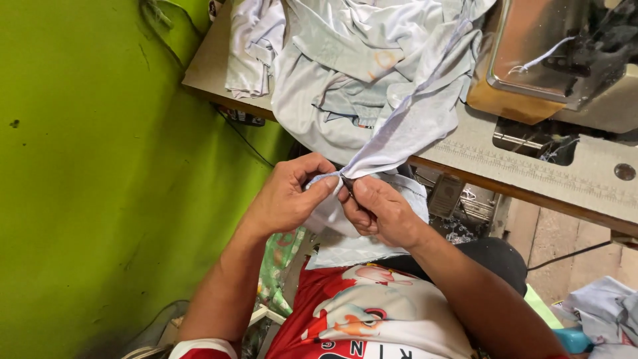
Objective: Trimming excess threads from fabric parts using snips at a sewing machine station
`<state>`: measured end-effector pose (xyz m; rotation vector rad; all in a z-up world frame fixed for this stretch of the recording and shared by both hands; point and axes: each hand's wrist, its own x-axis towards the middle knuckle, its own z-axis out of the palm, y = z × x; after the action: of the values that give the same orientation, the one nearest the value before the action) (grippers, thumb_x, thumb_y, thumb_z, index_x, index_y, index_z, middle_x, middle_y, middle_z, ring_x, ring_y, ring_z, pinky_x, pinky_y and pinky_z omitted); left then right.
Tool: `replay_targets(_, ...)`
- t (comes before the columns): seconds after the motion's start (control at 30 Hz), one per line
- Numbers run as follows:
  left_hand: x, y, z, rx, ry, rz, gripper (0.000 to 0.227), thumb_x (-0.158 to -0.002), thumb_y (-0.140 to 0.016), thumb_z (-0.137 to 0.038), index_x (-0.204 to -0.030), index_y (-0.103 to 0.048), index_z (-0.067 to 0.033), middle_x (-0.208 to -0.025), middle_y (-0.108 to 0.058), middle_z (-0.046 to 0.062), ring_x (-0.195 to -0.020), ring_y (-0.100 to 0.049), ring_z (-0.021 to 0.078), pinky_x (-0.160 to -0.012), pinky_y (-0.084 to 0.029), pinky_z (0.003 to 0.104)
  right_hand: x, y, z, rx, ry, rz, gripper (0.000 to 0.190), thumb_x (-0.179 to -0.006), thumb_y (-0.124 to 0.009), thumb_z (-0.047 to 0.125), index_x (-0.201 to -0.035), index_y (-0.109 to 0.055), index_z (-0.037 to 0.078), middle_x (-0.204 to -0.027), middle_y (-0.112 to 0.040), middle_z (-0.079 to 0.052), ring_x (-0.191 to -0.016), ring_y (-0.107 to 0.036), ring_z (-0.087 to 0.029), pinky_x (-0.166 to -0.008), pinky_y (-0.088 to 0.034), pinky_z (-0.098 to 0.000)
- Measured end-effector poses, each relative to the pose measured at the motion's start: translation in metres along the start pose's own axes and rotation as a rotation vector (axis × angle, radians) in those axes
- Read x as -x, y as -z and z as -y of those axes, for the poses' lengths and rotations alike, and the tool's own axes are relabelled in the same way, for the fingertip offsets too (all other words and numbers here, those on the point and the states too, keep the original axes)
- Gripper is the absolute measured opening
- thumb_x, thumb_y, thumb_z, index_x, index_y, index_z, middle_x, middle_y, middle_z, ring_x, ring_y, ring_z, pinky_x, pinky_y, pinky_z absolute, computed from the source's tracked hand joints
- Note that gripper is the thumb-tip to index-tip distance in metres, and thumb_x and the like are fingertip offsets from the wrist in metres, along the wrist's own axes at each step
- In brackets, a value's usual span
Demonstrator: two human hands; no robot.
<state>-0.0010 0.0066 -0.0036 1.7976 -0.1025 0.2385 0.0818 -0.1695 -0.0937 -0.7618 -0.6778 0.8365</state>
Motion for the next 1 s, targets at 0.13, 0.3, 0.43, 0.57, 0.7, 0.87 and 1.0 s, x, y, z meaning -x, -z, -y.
replay_targets(0.13,-0.001,0.003,0.003,-0.035,0.004,0.029,0.006,-0.091,-0.068,-0.011,-0.090,-0.071,-0.0063,-0.064,-0.057,0.000,-0.065,-0.047,0.0086,-0.060,-0.044,0.025,0.000,-0.003,0.000,-0.004,0.011,-0.006,0.045,-0.110,-0.037,0.026,-0.085,-0.058,-0.006,-0.046,-0.035,-0.002,-0.031,-0.031,-0.008,-0.027,-0.033,-0.0203)
replay_targets(0.3,-0.001,0.002,-0.002,-0.057,0.024,0.078,0.006,-0.090,-0.067,-0.010,-0.089,-0.072,-0.0069,-0.063,-0.057,0.000,-0.065,-0.049,0.0088,-0.061,-0.044,0.024,0.005,0.007,-0.017,-0.101,-0.008,-0.090,0.036,-0.110,-0.039,0.020,-0.092,-0.056,-0.006,-0.043,-0.032,-0.002,-0.028,-0.030,-0.009,-0.026,-0.033,-0.0205)
replay_targets(0.43,-0.002,0.001,0.004,-0.053,0.012,0.077,0.006,-0.090,-0.068,-0.009,-0.087,-0.071,-0.0057,-0.063,-0.059,0.003,-0.065,-0.050,0.0091,-0.059,-0.044,0.025,0.005,0.004,-0.013,-0.198,-0.065,-0.079,0.034,-0.110,-0.039,0.020,-0.094,-0.055,-0.005,-0.042,-0.033,-0.001,-0.028,-0.030,-0.007,-0.026,-0.033,-0.0201)
replay_targets(0.57,-0.001,0.004,0.014,-0.025,0.027,0.081,0.004,-0.089,-0.069,-0.008,-0.087,-0.071,-0.0058,-0.067,-0.060,0.002,-0.068,-0.051,0.0085,-0.061,-0.044,0.024,0.005,0.006,-0.008,-0.228,-0.089,-0.036,0.030,-0.109,-0.039,0.018,-0.097,-0.054,-0.005,-0.044,-0.036,-0.002,-0.030,-0.034,-0.008,-0.028,-0.036,-0.0211)
replay_targets(0.7,-0.002,0.003,0.008,-0.044,0.000,0.094,0.004,-0.088,-0.069,-0.007,-0.084,-0.071,-0.0059,-0.067,-0.060,0.005,-0.067,-0.051,0.0091,-0.060,-0.044,0.025,0.004,0.010,-0.020,-0.248,-0.099,-0.073,0.033,-0.110,-0.040,0.021,-0.093,-0.055,-0.004,-0.041,-0.031,0.000,-0.027,-0.030,-0.008,-0.026,-0.033,-0.0197)
replay_targets(0.87,-0.001,0.005,0.013,-0.069,-0.016,0.106,0.005,-0.087,-0.068,-0.007,-0.084,-0.071,-0.0056,-0.069,-0.060,0.006,-0.069,-0.052,0.0106,-0.061,-0.044,0.028,0.005,0.004,-0.011,-0.304,-0.137,-0.042,0.029,-0.107,-0.043,0.022,-0.097,-0.053,-0.003,-0.044,-0.034,-0.002,-0.030,-0.034,-0.007,-0.027,-0.036,-0.0210)
replay_targets(1.0,0.002,0.007,0.012,-0.047,0.007,0.132,0.006,-0.087,-0.067,-0.006,-0.084,-0.072,-0.0064,-0.068,-0.057,0.003,-0.069,-0.049,0.0087,-0.060,-0.043,0.026,0.004,0.008,-0.024,-0.299,-0.130,-0.069,0.030,-0.108,-0.041,0.020,-0.093,-0.053,-0.002,-0.040,-0.030,-0.001,-0.027,-0.029,-0.008,-0.025,-0.032,-0.0208)
